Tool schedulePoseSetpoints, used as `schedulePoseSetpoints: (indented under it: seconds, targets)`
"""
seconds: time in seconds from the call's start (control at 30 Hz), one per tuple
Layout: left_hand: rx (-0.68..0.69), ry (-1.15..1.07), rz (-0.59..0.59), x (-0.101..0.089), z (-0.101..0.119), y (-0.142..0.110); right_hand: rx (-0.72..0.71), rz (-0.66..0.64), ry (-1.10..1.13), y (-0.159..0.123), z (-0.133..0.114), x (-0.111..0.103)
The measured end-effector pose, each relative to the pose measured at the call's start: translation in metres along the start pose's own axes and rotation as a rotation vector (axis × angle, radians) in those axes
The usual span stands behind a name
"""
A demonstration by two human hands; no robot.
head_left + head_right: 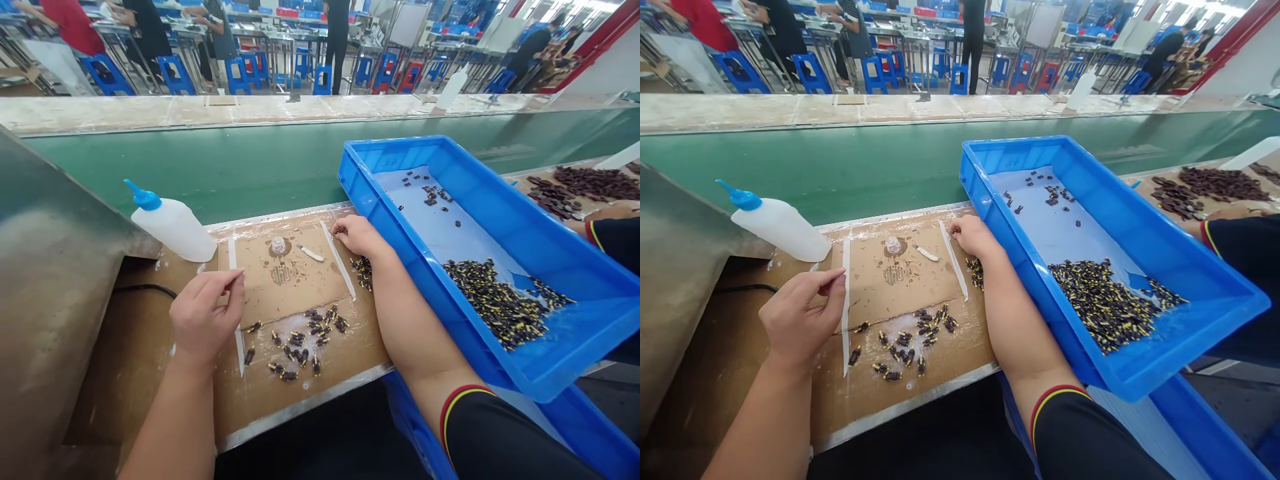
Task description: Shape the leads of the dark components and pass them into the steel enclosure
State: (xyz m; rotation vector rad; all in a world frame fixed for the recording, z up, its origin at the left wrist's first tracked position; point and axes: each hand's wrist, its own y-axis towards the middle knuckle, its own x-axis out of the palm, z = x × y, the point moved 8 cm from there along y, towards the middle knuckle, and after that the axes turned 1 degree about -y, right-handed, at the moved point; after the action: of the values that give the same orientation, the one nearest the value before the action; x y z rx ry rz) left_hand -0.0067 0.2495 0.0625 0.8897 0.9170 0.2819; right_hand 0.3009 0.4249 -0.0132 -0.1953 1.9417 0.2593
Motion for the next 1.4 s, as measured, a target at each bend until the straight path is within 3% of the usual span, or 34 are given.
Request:
schedulePoseSetpoints:
  seconds: [0.13,0.3,0.47,0.53,0.6,0.73,0.87,1.0,1.13,1.27,1.4]
  targets:
    - [-0.007,0.004,0.008,-0.002,0.0,0.001,-0.024,0.089,0.183,-0.009,-0.003,-0.008]
    - [-0.019,-0.079,-0.097,0.006,0.004,0.0,-0.086,0.04,0.763,-0.017,-0.021,-0.013]
    - [-0.005,-0.104,-0.159,0.014,0.013,-0.001,-0.096,0.395,1.028,-0.026,-0.021,-0.072]
    - [-0.006,-0.128,-0.21,0.021,0.016,-0.002,-0.096,0.449,1.052,-0.03,-0.023,-0.086]
    - [0.006,-0.184,-0.309,0.031,0.023,-0.005,-0.063,0.452,1.059,-0.033,-0.025,-0.086]
    - [0.088,-0.3,-0.563,0.056,0.049,-0.016,-0.011,0.302,0.962,-0.035,-0.036,-0.062]
    - [0.134,-0.302,-0.752,0.076,0.07,-0.028,-0.169,-0.021,0.686,-0.051,-0.076,-0.041]
    - [0.088,-0.32,-0.864,0.081,0.066,-0.035,-0.348,-0.258,0.471,-0.091,-0.111,-0.031]
    - [-0.033,-0.412,-0.864,0.074,0.053,-0.03,-0.386,-0.495,0.4,-0.121,-0.119,-0.005]
    - [-0.085,-0.482,-0.854,0.067,0.05,-0.024,-0.363,-0.516,0.321,-0.122,-0.113,0.016]
    - [-0.101,-0.452,-0.965,0.068,0.047,-0.028,-0.396,-0.493,0.283,-0.12,-0.119,0.02]
